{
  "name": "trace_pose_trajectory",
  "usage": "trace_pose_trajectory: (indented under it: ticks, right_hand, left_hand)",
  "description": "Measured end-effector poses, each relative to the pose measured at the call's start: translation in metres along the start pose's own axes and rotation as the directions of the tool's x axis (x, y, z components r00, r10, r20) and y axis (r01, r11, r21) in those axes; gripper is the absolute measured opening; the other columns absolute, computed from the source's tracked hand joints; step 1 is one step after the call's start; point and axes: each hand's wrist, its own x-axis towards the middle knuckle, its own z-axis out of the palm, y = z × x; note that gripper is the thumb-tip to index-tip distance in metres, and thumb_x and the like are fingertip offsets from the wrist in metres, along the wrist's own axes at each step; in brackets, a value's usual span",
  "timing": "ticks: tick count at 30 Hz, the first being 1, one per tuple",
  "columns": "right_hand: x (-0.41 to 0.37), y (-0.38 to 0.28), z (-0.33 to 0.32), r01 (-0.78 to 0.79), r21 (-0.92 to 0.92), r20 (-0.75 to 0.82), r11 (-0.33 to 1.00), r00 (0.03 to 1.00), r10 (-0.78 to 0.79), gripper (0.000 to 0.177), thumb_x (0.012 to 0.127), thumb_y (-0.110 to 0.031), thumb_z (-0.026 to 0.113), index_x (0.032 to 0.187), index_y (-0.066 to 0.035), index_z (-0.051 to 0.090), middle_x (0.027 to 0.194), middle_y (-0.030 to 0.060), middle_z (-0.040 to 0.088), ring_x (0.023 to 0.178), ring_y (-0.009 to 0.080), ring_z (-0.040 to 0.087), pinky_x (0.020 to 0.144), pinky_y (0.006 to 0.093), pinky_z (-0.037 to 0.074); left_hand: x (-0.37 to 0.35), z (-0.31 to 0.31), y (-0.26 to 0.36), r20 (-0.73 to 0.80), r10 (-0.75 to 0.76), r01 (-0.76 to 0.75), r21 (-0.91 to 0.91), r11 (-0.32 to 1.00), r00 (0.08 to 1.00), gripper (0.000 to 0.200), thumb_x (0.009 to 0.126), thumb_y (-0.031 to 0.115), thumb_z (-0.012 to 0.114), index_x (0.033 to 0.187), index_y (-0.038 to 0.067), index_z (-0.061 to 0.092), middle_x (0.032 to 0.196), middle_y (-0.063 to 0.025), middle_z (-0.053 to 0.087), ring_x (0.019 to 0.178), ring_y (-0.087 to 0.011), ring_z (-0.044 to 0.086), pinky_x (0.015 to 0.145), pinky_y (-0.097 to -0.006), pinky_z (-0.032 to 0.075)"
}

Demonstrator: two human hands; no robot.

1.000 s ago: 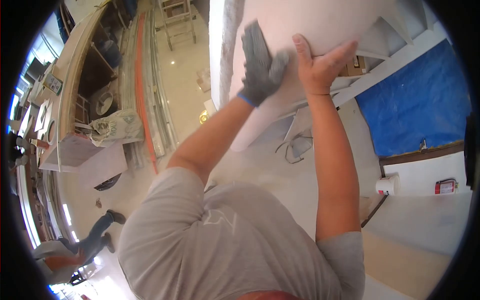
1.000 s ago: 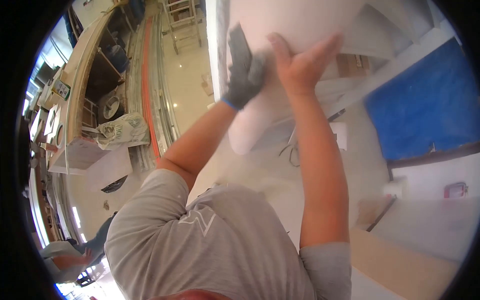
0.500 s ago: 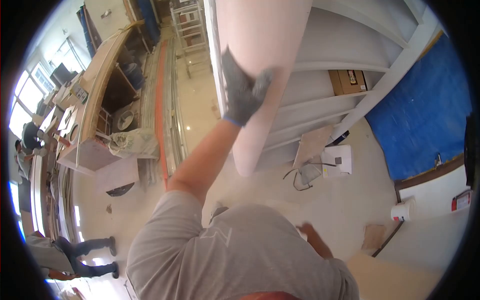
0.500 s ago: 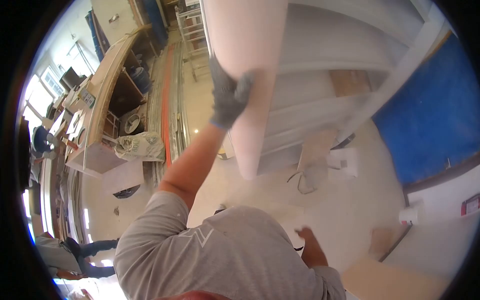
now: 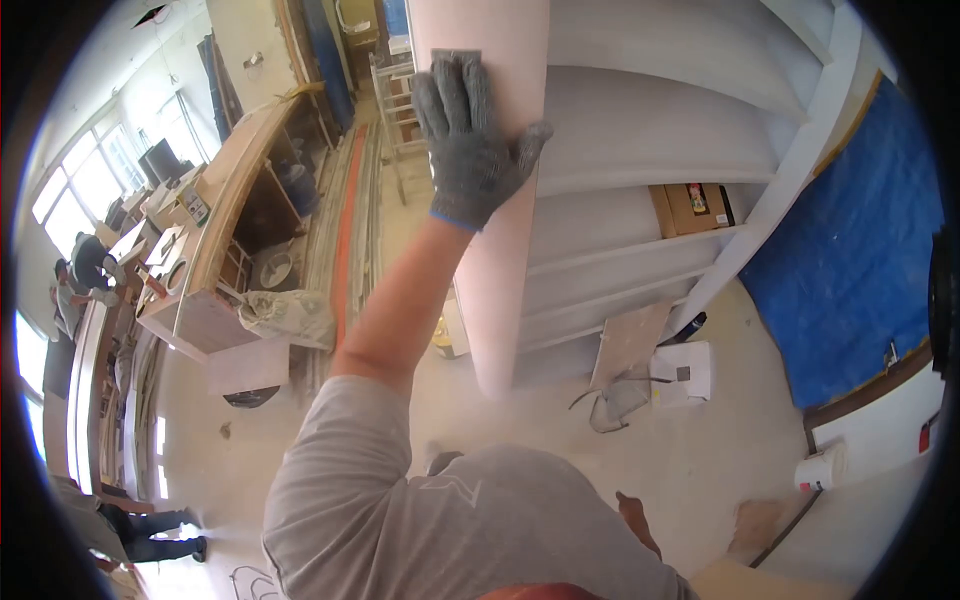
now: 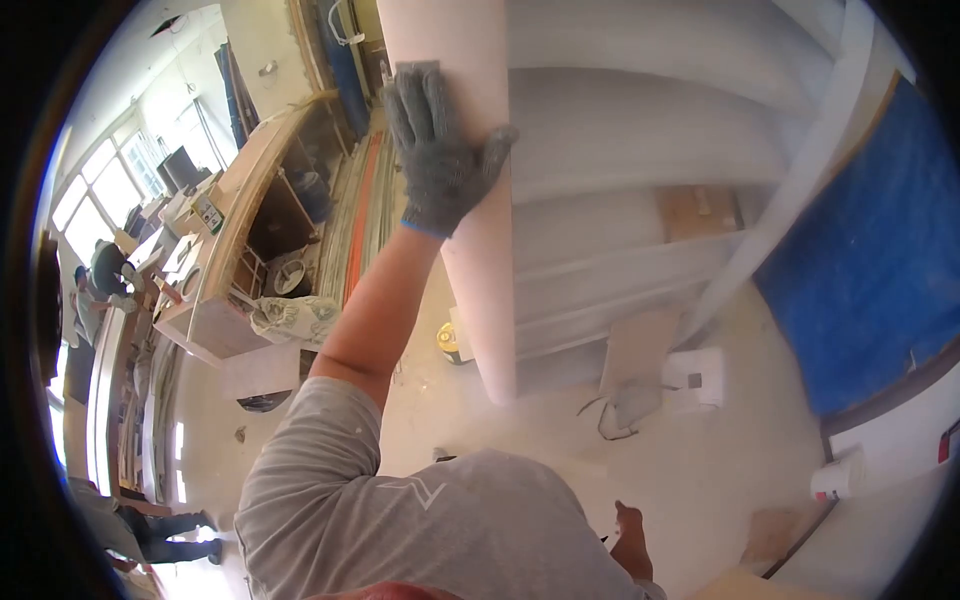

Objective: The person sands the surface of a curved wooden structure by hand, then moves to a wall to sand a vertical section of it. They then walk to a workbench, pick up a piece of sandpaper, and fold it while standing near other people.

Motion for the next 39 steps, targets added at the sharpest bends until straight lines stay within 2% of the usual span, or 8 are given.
trace_pose_trajectory:
  ticks: [6,10,14,19,22,29,35,39]
  right_hand:
    - [0.077,-0.070,0.014,0.280,0.134,-0.086,0.951,0.959,-0.270,0.068,0.088,-0.047,0.068,0.130,0.005,0.057,0.101,0.0222,0.068,0.069,0.0299,0.065,0.060,0.0395,0.055]
    - [0.124,-0.050,0.028,0.522,-0.159,0.097,0.838,0.853,-0.513,0.073,0.087,-0.048,0.069,0.136,0.004,0.054,0.106,0.0237,0.069,0.082,0.0288,0.068,0.064,0.0364,0.055]
    - [0.099,-0.031,0.031,0.194,-0.453,0.214,0.870,0.971,-0.105,0.071,0.086,-0.043,0.071,0.136,0.004,0.053,0.102,0.0216,0.070,0.084,0.0299,0.069,0.067,0.0392,0.054]
    - [0.066,0.054,0.029,0.788,-0.037,0.108,0.615,0.615,-0.781,0.045,0.086,-0.034,0.075,0.110,0.003,0.067,0.079,0.0157,0.065,0.076,0.0299,0.065,0.069,0.0446,0.051]
    - [0.058,0.073,0.059,0.307,0.206,0.112,0.929,0.936,-0.335,0.035,0.087,-0.033,0.075,0.087,0.002,0.068,0.067,0.0083,0.058,0.069,0.0256,0.059,0.064,0.0451,0.047]
    - [0.026,0.084,0.041,0.185,0.237,0.081,0.954,0.974,-0.210,0.046,0.090,-0.043,0.070,0.081,0.002,0.064,0.069,0.0091,0.057,0.066,0.0239,0.056,0.063,0.0430,0.048]
    - [0.038,0.005,0.045,0.021,0.308,0.081,0.951,0.996,-0.048,0.060,0.093,-0.039,0.065,0.134,0.003,0.052,0.106,0.0170,0.067,0.092,0.0305,0.066,0.075,0.0460,0.055]
    - [0.101,-0.019,0.074,0.540,-0.143,0.127,0.829,0.841,-0.526,0.064,0.091,-0.042,0.067,0.136,0.002,0.052,0.110,0.0167,0.066,0.094,0.0290,0.064,0.073,0.0402,0.054]
  left_hand:
    - [-0.085,-0.014,0.019,0.449,0.051,-0.085,0.057,0.995,0.892,0.097,0.078,0.056,0.070,0.149,0.003,0.033,0.150,-0.0271,0.028,0.133,-0.0624,0.023,0.109,-0.0755,0.015]
    - [-0.029,-0.022,0.012,0.274,0.154,-0.193,0.120,0.974,0.949,0.099,0.071,0.054,0.075,0.147,0.005,0.037,0.148,-0.0241,0.031,0.126,-0.0546,0.033,0.106,-0.0704,0.023]
    - [0.071,-0.033,0.003,0.144,0.159,-0.171,0.079,0.982,0.977,0.095,0.075,0.046,0.075,0.150,0.004,0.032,0.150,-0.0228,0.030,0.133,-0.0528,0.029,0.110,-0.0672,0.024]
    - [-0.035,-0.022,0.007,0.406,0.217,-0.292,0.134,0.947,0.888,0.100,0.067,0.057,0.076,0.149,0.014,0.038,0.153,-0.0134,0.030,0.130,-0.0461,0.032,0.108,-0.0711,0.022]
    - [-0.067,-0.017,-0.017,0.545,0.365,-0.499,0.116,0.859,0.755,0.099,0.073,0.067,0.068,0.153,0.020,0.034,0.161,-0.0082,0.019,0.137,-0.0396,0.029,0.110,-0.0707,0.023]
    - [0.006,-0.031,0.011,0.229,0.196,-0.225,0.110,0.968,0.953,0.063,0.091,0.029,0.061,0.148,0.009,0.041,0.147,-0.0170,0.037,0.126,-0.0508,0.037,0.111,-0.0639,0.027]
    - [-0.119,-0.039,0.016,0.407,0.106,-0.044,-0.160,0.986,0.907,0.037,0.087,0.001,0.058,0.124,-0.001,0.059,0.125,-0.0132,0.058,0.115,-0.0377,0.054,0.094,-0.0439,0.048]
    - [-0.189,-0.054,0.029,0.640,-0.247,0.504,-0.254,0.826,0.727,0.043,0.093,0.005,0.060,0.134,-0.002,0.050,0.129,-0.0165,0.057,0.118,-0.0365,0.056,0.097,-0.0394,0.051]
